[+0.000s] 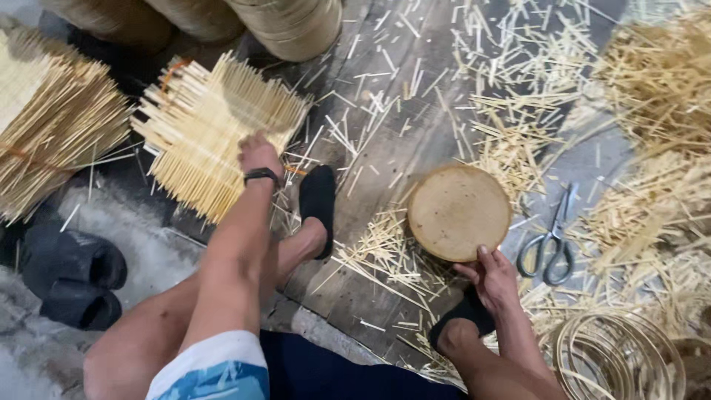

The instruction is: The person sits on the floor and repeatedly trims the edges of rectangular bamboo weaves using shears. They place a circular bamboo ring on each weave, trim the excess strips, and then remove the ring. The process is repeated for multiple weaves.

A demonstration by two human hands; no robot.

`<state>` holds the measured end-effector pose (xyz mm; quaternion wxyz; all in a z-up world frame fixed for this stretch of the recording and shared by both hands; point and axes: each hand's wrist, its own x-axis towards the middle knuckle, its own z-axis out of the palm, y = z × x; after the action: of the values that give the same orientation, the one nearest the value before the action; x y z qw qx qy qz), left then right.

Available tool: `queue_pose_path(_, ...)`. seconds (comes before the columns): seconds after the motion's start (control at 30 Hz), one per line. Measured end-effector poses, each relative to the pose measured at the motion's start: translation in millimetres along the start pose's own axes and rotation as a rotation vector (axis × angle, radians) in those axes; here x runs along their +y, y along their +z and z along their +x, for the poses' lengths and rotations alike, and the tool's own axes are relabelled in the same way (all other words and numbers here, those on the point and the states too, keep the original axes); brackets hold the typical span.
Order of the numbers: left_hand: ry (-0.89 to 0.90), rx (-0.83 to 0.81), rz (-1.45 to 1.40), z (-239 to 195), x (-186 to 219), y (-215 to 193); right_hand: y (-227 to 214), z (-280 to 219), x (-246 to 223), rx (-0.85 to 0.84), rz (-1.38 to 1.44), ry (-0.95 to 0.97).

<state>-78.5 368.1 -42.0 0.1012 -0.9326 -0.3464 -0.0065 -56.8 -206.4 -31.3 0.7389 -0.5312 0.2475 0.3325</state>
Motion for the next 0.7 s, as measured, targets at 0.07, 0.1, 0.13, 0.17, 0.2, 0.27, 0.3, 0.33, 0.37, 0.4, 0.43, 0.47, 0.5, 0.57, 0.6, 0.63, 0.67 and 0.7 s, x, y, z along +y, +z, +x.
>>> queue_pose_path(0.07, -0.138, -0.319, -0.080, 1.9, -30.5, -3.6, 0.0, 7.3, 10.5, -0.041, 0.035, -0.042)
queue_pose_path(0.1, -0.207, -0.476, -0.121, 3.1, -39.2, -5.3, -0.1, 10.6, 14.2, -0.058, 0.054, -0.064)
queue_pose_path(0.13, -0.177, -0.502, -0.141, 3.3, -42.9, -5.5, 0.0, 12.8, 16.9, -0.067, 0.029, -0.064)
queue_pose_path(0.17, -0.146, -0.527, -0.161, 4.0, -49.7, -7.1, 1.1, 14.0, 19.5, -0.076, 0.005, -0.065)
queue_pose_path(0.2, -0.118, -0.553, -0.185, 3.1, -53.3, -8.1, 1.8, 15.6, 19.5, -0.086, -0.024, -0.067)
queue_pose_path(0.27, 0.030, -0.570, -0.193, 7.8, -61.3, -15.2, 1.0, 12.7, 15.4, -0.031, -0.058, -0.015)
queue_pose_path(0.3, 0.103, -0.576, -0.197, 11.4, -63.4, -21.9, 1.8, 11.1, 12.9, -0.006, -0.074, 0.009)
queue_pose_path(0.33, 0.156, -0.510, -0.152, 15.3, -65.8, -31.9, 1.8, 8.4, 10.8, 0.021, -0.081, -0.008)
queue_pose_path(0.37, 0.209, -0.443, -0.108, 19.8, -68.8, -46.2, 0.1, 5.3, 7.9, 0.048, -0.087, -0.025)
queue_pose_path(0.4, 0.264, -0.377, -0.063, 22.8, -67.9, -62.9, -1.3, 2.3, 5.9, 0.078, -0.091, -0.043)
queue_pose_path(0.43, 0.258, -0.353, -0.033, 28.2, -67.9, -84.6, -4.4, -0.7, 2.5, 0.114, -0.110, -0.072)
queue_pose_path(0.47, 0.255, -0.328, -0.002, 36.4, -69.3, -111.4, -7.2, -3.9, -0.5, 0.152, -0.125, -0.102)
queue_pose_path(0.5, 0.229, -0.351, 0.033, 44.1, -64.2, -138.6, -8.5, -6.0, -2.9, 0.189, -0.141, -0.134)
queue_pose_path(0.57, 0.341, -0.289, 0.043, 47.0, -45.5, -191.8, -11.2, -14.6, -6.6, 0.155, -0.108, -0.227)
queue_pose_path(0.6, 0.487, -0.202, 0.012, 40.8, -27.0, -213.7, -12.8, -15.4, -12.7, 0.152, -0.091, -0.277)
queue_pose_path(0.63, 0.612, -0.129, -0.102, 25.6, -3.8, -230.4, -11.0, -12.1, -19.3, 0.109, -0.042, -0.310)
queue_pose_path(0.67, 0.741, -0.054, -0.223, 5.8, 22.9, -242.0, -10.6, -12.4, -25.5, 0.074, 0.007, -0.346)
queue_pose_path(0.7, 0.871, 0.024, -0.278, -21.8, 51.3, -248.0, -11.8, -13.6, -33.6, 0.038, 0.055, -0.383)
